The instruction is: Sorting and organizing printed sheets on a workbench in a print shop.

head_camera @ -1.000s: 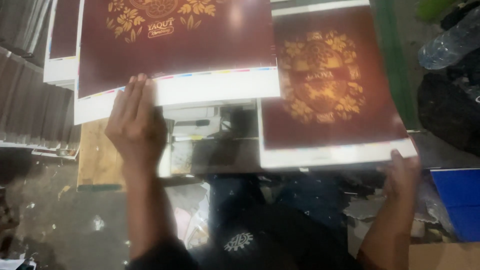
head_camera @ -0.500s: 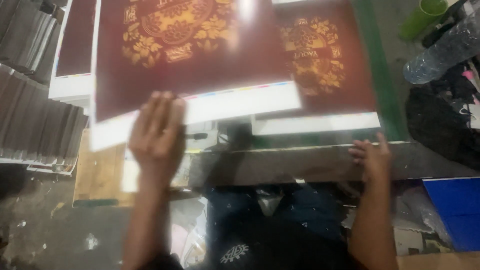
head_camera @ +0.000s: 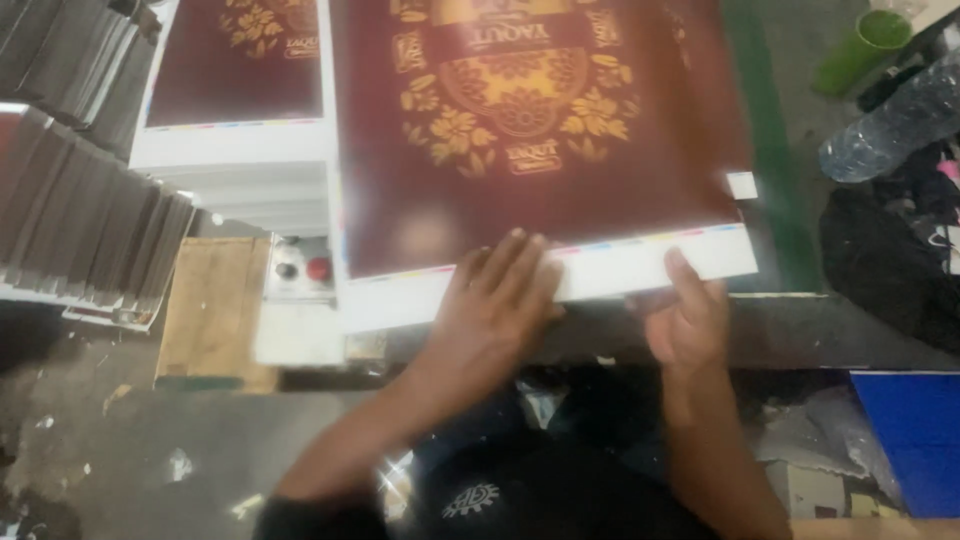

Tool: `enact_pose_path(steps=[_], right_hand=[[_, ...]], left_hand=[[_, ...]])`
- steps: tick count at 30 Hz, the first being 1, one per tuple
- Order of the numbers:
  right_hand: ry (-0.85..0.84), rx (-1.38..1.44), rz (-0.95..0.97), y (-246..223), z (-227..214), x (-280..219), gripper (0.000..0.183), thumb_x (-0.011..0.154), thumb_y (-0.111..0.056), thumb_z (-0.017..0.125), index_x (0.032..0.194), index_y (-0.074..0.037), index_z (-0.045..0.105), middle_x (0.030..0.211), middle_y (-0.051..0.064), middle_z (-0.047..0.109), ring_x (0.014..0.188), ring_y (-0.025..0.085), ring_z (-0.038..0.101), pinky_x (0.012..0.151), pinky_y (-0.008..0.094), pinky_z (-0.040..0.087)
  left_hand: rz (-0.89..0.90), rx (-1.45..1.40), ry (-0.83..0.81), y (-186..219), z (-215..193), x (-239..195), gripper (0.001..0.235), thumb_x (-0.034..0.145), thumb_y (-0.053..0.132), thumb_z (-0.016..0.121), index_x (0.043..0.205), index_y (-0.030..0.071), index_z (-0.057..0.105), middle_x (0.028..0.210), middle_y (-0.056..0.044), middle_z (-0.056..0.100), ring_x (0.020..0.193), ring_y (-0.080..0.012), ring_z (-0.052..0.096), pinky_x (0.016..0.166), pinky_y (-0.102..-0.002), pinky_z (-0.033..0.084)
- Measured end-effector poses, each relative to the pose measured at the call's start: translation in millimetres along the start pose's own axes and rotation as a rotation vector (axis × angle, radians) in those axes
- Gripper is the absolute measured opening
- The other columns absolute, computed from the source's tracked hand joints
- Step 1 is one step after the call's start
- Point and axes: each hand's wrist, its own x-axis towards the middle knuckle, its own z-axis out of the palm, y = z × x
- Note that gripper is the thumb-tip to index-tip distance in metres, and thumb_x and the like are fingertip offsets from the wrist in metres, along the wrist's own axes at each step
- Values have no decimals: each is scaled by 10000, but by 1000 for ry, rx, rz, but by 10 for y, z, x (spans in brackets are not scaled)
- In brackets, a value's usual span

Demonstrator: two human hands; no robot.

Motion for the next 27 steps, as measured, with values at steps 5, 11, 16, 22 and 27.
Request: enact_pose_path(steps=[5, 11, 16, 22, 27], right_hand=[[283, -349, 55, -4, -520, -227, 299, 1089, -173, 641, 1130, 122, 607, 978, 196, 677, 737, 229, 643, 606, 325, 538], [491, -442, 123, -109, -1083, -561, 290, 1013, -49, 612, 1283, 28, 535, 1032, 103, 656, 732, 167, 623, 585, 279, 516], [270, -74, -77, -172, -1420, -912, 507, 1016, 40, 564, 1506, -52, 474, 1198, 86, 641, 942, 167, 648, 631, 258, 516], [323, -137, -105, -201, -2000, -1328, 330, 1104, 29, 555, 1420, -26, 475, 1154, 110, 629, 842, 170, 618, 662, 291, 509], [458, -309, -19, -213, -2092, -1385, 268, 1091, -7, 570, 1352, -11, 510, 1108, 125, 630, 839, 181, 624, 669, 307, 506]], left_hand=[[-28, -97, -39, -167, -173, -24, 507, 979, 374, 632, 1336, 18, 580, 1446, -237, 558, 1391, -405, 494, 1118, -593, 389], [-342, 9, -19, -1096, -10, 62, 515, 1062, 390, 591, 1462, 69, 546, 1550, -166, 512, 1503, -337, 403, 1238, -516, 301], [-357, 217, -80, -1551, 115, 288, 858, 1012, 541, 588, 1566, -52, 310, 1643, -272, 233, 1508, -374, 152, 1221, -552, 133], [-284, 333, -119, -1714, 201, 160, 755, 1097, 539, 533, 1545, -50, 386, 1620, -244, 343, 1511, -321, 267, 1219, -504, 250], [-110, 353, -82, -1959, -74, 278, 423, 1037, 493, 665, 1132, 81, 676, 1387, -118, 670, 1248, -231, 642, 879, -354, 556]])
